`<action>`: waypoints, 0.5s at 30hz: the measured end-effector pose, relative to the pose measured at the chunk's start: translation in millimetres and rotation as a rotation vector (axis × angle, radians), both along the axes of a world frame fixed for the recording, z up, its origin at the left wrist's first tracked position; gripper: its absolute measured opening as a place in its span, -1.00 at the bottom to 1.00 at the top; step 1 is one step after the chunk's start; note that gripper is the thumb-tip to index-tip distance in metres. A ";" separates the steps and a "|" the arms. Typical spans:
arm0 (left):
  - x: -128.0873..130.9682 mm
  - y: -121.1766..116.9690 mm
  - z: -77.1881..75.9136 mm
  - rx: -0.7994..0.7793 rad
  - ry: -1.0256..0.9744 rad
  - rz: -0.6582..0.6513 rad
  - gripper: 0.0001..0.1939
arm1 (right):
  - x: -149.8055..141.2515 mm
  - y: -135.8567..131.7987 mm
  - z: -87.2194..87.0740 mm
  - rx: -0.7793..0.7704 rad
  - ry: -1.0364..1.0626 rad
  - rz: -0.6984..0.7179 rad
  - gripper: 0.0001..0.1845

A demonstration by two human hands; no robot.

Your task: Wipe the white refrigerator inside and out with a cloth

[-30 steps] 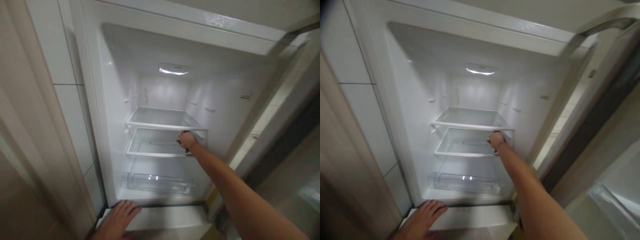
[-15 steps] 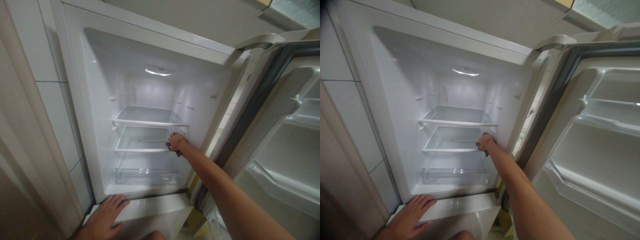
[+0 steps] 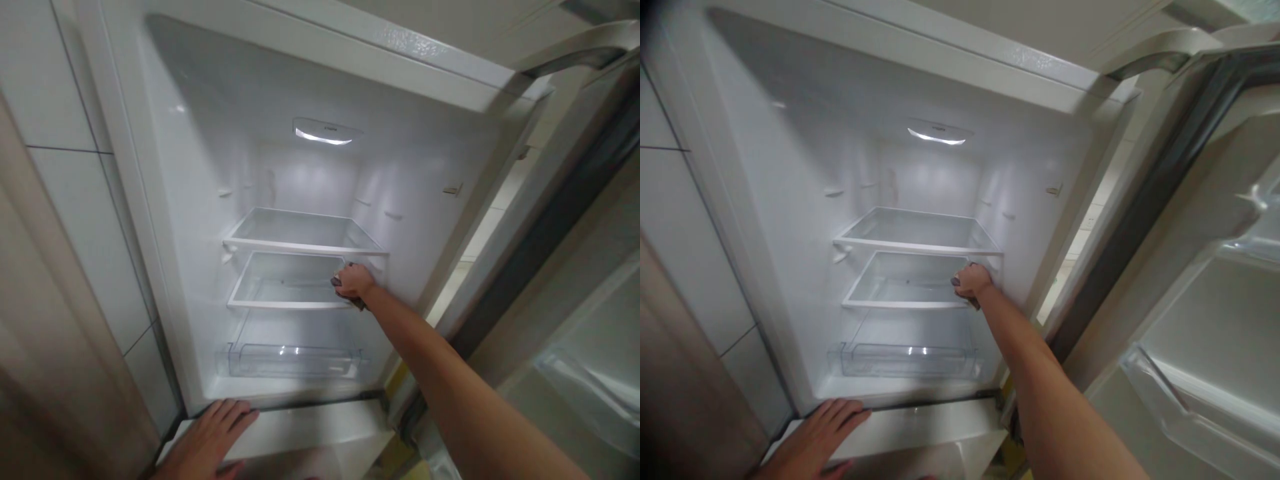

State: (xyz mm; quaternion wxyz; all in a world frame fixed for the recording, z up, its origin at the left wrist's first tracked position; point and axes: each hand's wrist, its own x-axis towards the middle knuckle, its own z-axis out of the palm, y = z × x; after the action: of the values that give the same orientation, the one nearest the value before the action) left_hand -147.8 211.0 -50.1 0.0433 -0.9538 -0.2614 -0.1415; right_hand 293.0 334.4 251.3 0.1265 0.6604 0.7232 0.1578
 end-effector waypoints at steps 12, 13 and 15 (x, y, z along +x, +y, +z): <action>2.0 -5.6 15.1 -0.213 0.097 0.048 -0.17 | 5.3 45.9 -0.4 0.012 0.068 -0.031 -0.55; 2.1 -5.4 16.3 -0.212 0.094 0.038 -0.17 | 5.6 50.1 -0.4 0.006 0.080 -0.040 -0.56; 2.4 -4.5 17.8 -0.203 0.083 0.018 -0.17 | 6.5 58.9 -0.5 -0.015 0.106 -0.060 -0.57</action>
State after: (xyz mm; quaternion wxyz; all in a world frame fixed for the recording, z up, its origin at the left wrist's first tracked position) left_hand -145.4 206.6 -32.3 -0.0415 -0.9559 -0.2811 -0.0743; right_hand 299.5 393.3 250.8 0.0975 0.6882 0.7100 0.1133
